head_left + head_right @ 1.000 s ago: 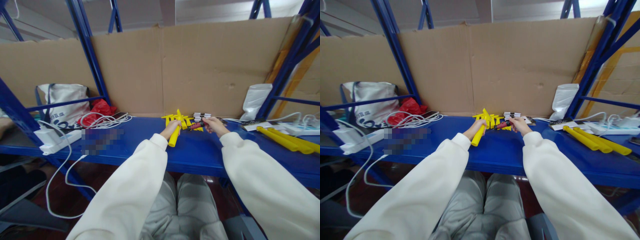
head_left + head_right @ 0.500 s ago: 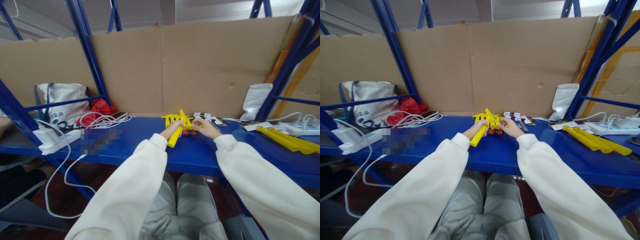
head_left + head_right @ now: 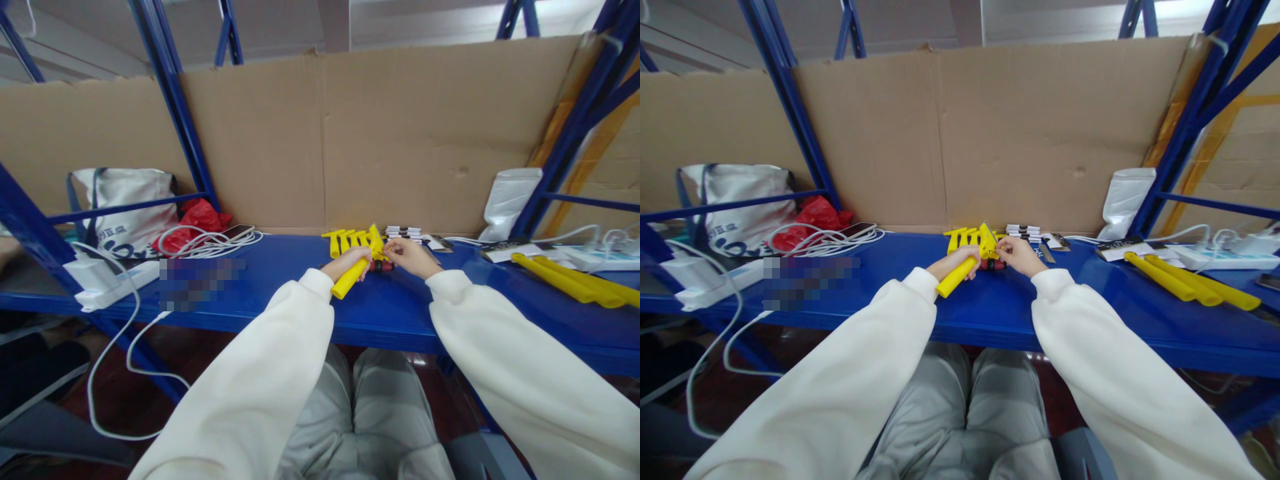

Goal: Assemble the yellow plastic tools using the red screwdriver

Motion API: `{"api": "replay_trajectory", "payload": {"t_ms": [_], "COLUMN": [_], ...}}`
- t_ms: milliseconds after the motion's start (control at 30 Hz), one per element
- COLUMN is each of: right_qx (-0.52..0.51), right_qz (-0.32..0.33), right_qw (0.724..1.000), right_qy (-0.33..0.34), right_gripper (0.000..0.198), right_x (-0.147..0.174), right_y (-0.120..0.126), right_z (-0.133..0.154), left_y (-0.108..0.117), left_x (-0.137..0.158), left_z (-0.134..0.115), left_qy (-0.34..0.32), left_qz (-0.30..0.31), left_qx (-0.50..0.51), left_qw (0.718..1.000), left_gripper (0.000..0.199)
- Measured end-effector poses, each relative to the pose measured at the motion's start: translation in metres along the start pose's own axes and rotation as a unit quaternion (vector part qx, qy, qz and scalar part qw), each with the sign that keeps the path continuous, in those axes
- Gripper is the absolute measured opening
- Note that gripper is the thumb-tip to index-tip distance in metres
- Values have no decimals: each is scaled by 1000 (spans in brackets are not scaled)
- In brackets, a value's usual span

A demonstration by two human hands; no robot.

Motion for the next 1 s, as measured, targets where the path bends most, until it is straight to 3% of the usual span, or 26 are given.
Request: {"api": "replay_trajectory", "payload": {"t_ms": [200,700,867,1000], "right_qx": [23,152,206,343], "right_qz": [2,4,-91,-124], "right_qw": [1000,988,974,928], "right_qy": [-8,14,3,-82], "right_gripper": [15,18,6,9], "right_x": [1,-5,-14,-15], "right_y": [-1,3,51,96], "right_z": [0,-6,-16,-46], "left_y": [-3,6,24,33], "left_x": [0,-9,-13,-11], "left_z": [-1,1,2,1], "left_qy": [-7,-31,-22,-3], "left_qz": [18,-16,-88,-114], "left_qx": [-4,15,82,128], "left_qw": [1000,999,992,985], "left_gripper": [30,16,11,7]}}
Point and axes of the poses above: each hand's wrist, its own x-axis away from the middle knuckle, its own y-axis out of the back of the hand, z = x × y, the point moved 10 cm from there along -x, towards the middle knuckle, and after that the axes turned 3 degrees about -y, right-handed, at the moved point
